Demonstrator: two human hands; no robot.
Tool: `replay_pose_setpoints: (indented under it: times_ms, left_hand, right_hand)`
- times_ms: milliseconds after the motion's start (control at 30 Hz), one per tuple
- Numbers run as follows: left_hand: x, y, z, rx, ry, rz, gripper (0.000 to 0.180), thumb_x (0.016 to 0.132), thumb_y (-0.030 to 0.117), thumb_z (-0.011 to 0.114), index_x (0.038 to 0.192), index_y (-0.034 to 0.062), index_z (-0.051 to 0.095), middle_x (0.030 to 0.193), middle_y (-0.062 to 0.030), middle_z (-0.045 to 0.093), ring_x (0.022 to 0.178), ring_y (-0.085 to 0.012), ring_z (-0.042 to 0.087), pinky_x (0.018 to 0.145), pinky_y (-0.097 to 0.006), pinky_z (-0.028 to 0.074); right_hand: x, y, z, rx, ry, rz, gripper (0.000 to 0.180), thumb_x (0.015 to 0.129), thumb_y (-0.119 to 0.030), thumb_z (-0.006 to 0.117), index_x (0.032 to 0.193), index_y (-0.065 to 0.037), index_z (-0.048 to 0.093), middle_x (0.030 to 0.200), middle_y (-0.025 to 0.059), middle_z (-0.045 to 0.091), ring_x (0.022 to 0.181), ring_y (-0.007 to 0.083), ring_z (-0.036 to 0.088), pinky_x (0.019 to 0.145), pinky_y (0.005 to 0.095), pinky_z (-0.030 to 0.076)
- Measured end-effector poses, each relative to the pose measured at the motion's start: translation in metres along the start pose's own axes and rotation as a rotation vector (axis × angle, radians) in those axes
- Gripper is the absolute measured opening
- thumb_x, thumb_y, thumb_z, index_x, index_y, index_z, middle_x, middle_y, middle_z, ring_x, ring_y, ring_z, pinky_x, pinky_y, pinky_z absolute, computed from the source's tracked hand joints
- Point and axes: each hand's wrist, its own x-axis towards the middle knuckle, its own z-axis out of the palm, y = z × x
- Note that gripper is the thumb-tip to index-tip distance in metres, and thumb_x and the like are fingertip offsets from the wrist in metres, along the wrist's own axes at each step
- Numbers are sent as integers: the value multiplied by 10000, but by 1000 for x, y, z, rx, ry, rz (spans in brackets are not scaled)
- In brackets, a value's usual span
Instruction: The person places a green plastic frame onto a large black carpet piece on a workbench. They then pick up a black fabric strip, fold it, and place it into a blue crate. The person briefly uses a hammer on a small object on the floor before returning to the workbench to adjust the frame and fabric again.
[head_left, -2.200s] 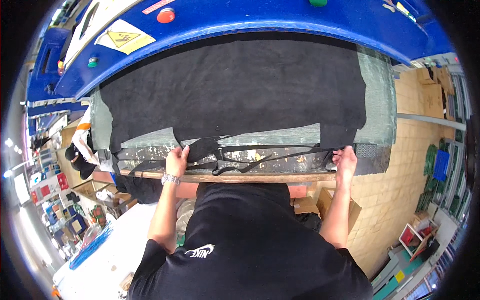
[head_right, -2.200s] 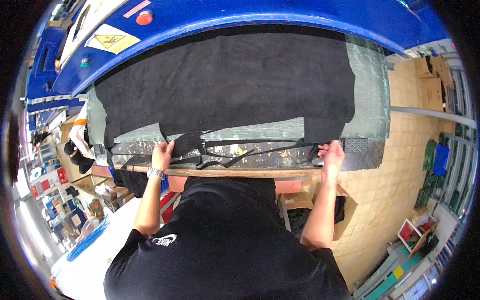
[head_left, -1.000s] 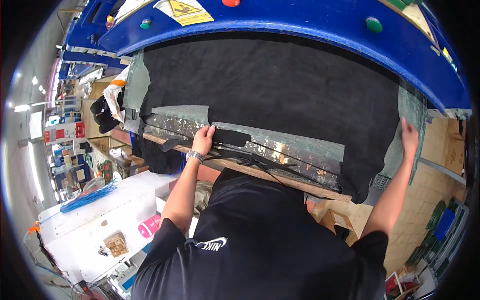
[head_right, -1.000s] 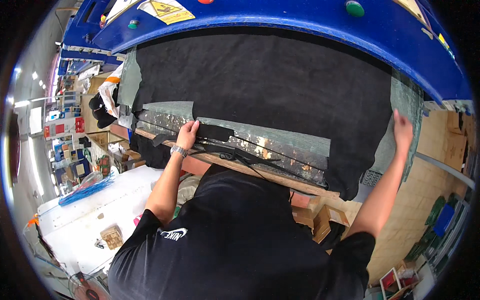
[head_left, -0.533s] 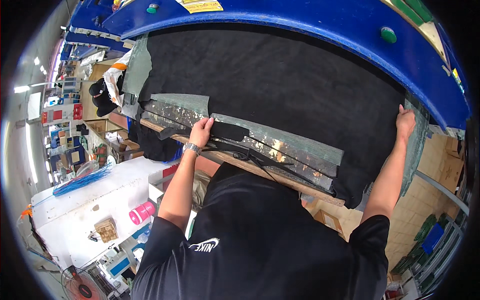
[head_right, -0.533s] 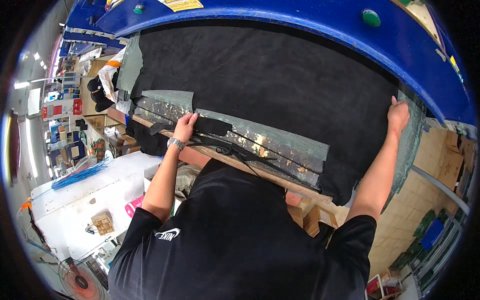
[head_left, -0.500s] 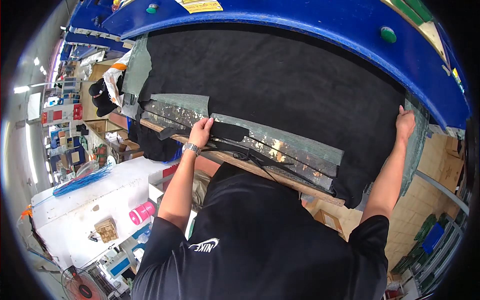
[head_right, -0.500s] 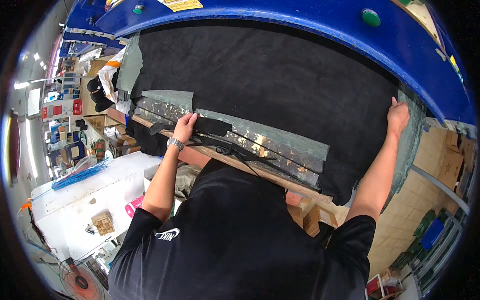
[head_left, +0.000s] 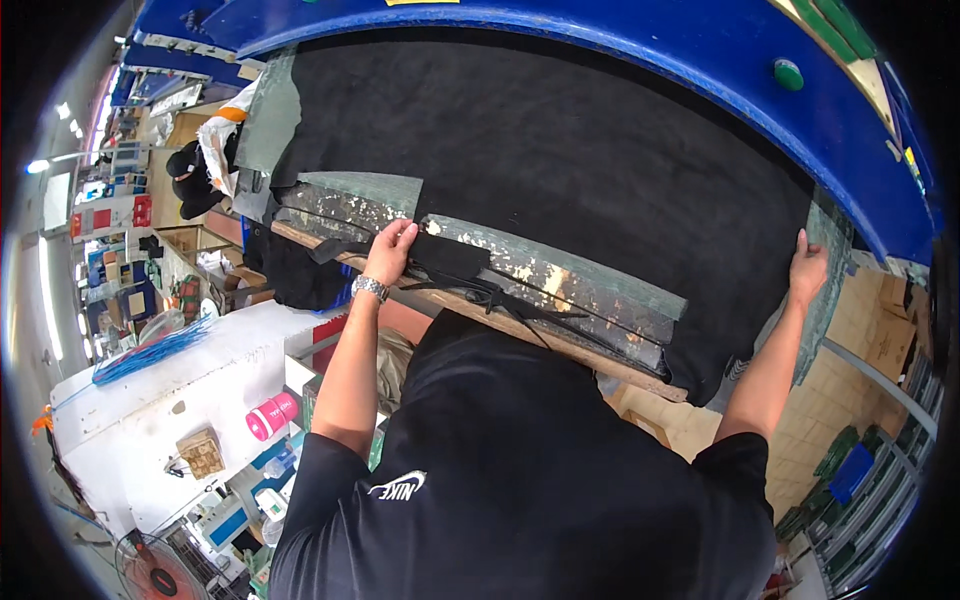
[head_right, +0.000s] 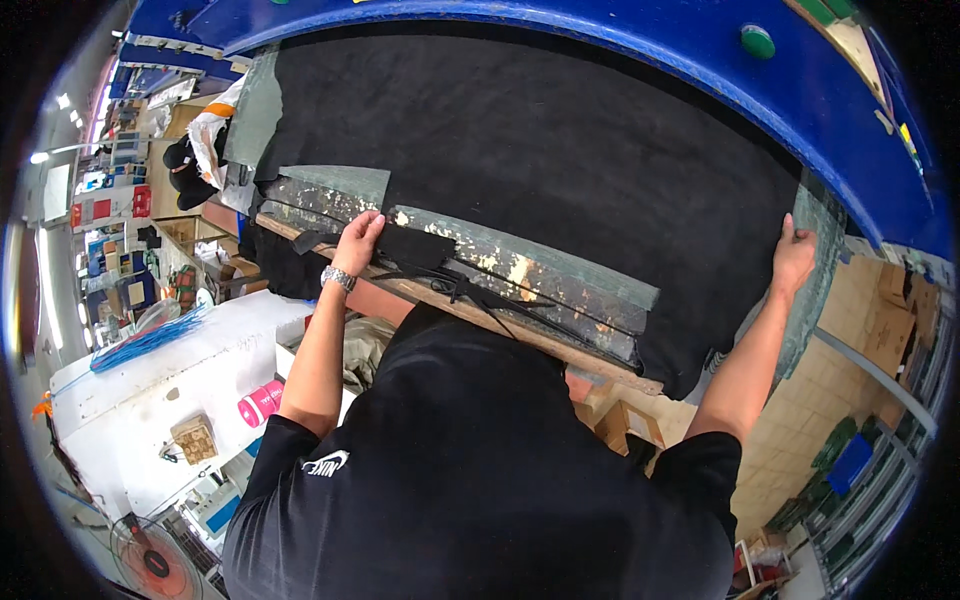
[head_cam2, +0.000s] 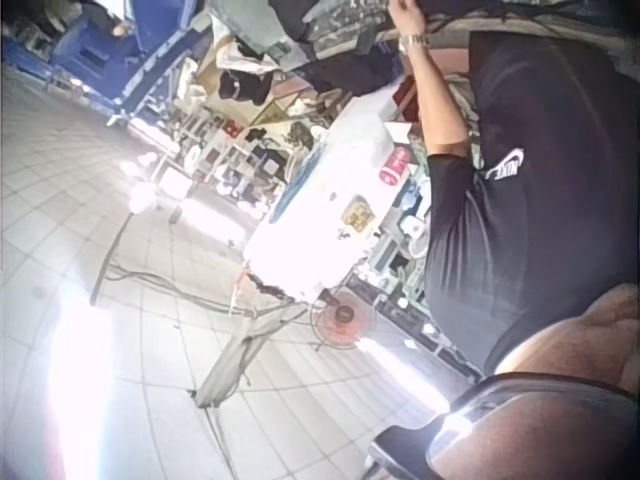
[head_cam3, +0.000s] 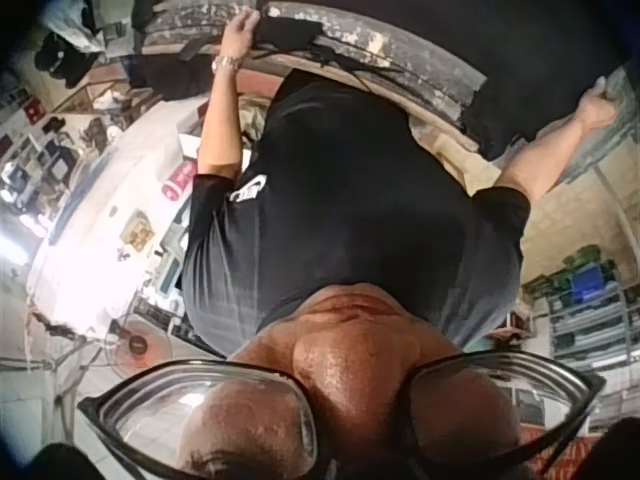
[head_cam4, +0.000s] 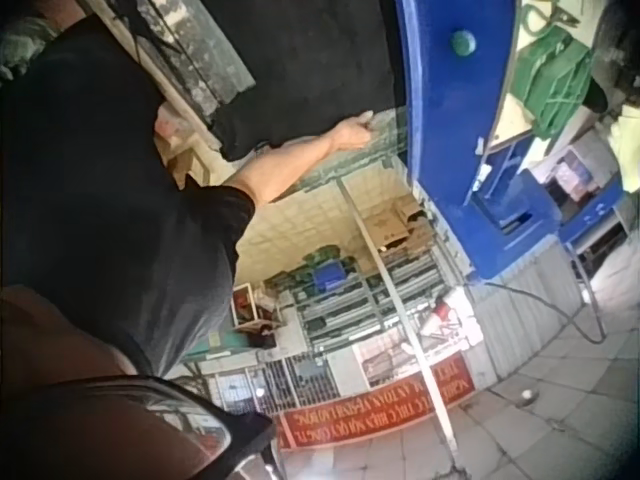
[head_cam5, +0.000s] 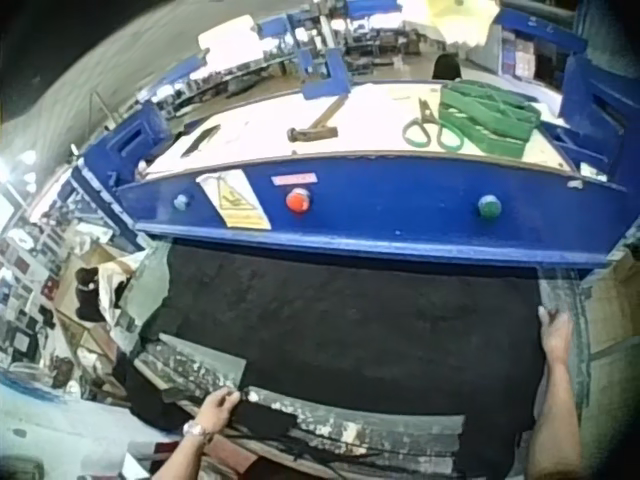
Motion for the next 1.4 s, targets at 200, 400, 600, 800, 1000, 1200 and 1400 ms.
replay_pose_setpoints:
  times_ms: [200, 400, 600, 800, 1000, 1200, 1400]
  left_hand:
    - [-1, 16, 1, 8, -46, 32, 325, 1052, 310, 581, 1135, 32, 726, 907, 14, 693, 832, -68, 582, 782, -257, 485]
    - [7, 10, -18, -3, -166, -36, 344, 1067, 315, 558, 1120, 30, 742, 942, 40, 698, 869, -49, 577, 801, -231, 478]
    - [9, 9, -18, 70, -171, -59, 340, 1046, 344, 592, 1107, 44, 742, 868, 48, 690, 790, -55, 570, 741, -245, 481]
    - [8, -16, -14, 103, -39, -18, 267, 999, 269, 678, 1109, 31, 728, 856, 29, 693, 765, -55, 576, 715, -244, 483]
    - [-19, 14, -7, 332, 161, 151, 223, 947, 169, 715, 1124, 34, 704, 970, -77, 704, 886, -175, 681, 822, -294, 524]
    - [-72, 4, -2, 455, 313, 374, 260, 880, 150, 744, 1121, 63, 698, 1112, -127, 660, 1057, -327, 631, 925, -435, 494]
    - [-75, -24, 17, 523, 432, 351, 318, 866, 252, 754, 1172, 166, 731, 1235, -73, 645, 1311, -323, 534, 1144, -615, 303]
  right_hand:
    - [-53, 54, -39, 241, -479, 26, 446, 872, -436, 796, 951, -7, 706, 677, 27, 588, 648, 150, 582, 639, 330, 474]
    - [-104, 61, -74, 446, -796, 150, 207, 948, -214, 744, 874, -79, 606, 664, -43, 533, 552, 58, 497, 534, 241, 447]
    - [-114, 108, -79, 393, -689, 149, 239, 964, -227, 712, 868, -63, 566, 683, 11, 609, 573, 112, 571, 545, 283, 494]
    - [-148, -8, -81, 82, 75, -410, 408, 919, -291, 736, 1207, -17, 647, 1130, 209, 684, 1099, 402, 637, 985, 450, 493]
    - [-205, -47, -46, -49, -182, -812, 627, 900, -348, 736, 1433, -92, 526, 1537, 134, 447, 1449, 346, 377, 1152, 636, 254]
    - [-226, 2, -90, 103, -104, -605, 535, 893, -292, 773, 1309, -13, 586, 1313, 219, 568, 1233, 398, 521, 1071, 476, 396]
    - [-295, 81, -99, 33, -317, -306, 501, 871, -403, 805, 1038, 8, 574, 926, 126, 565, 862, 266, 552, 761, 394, 477]
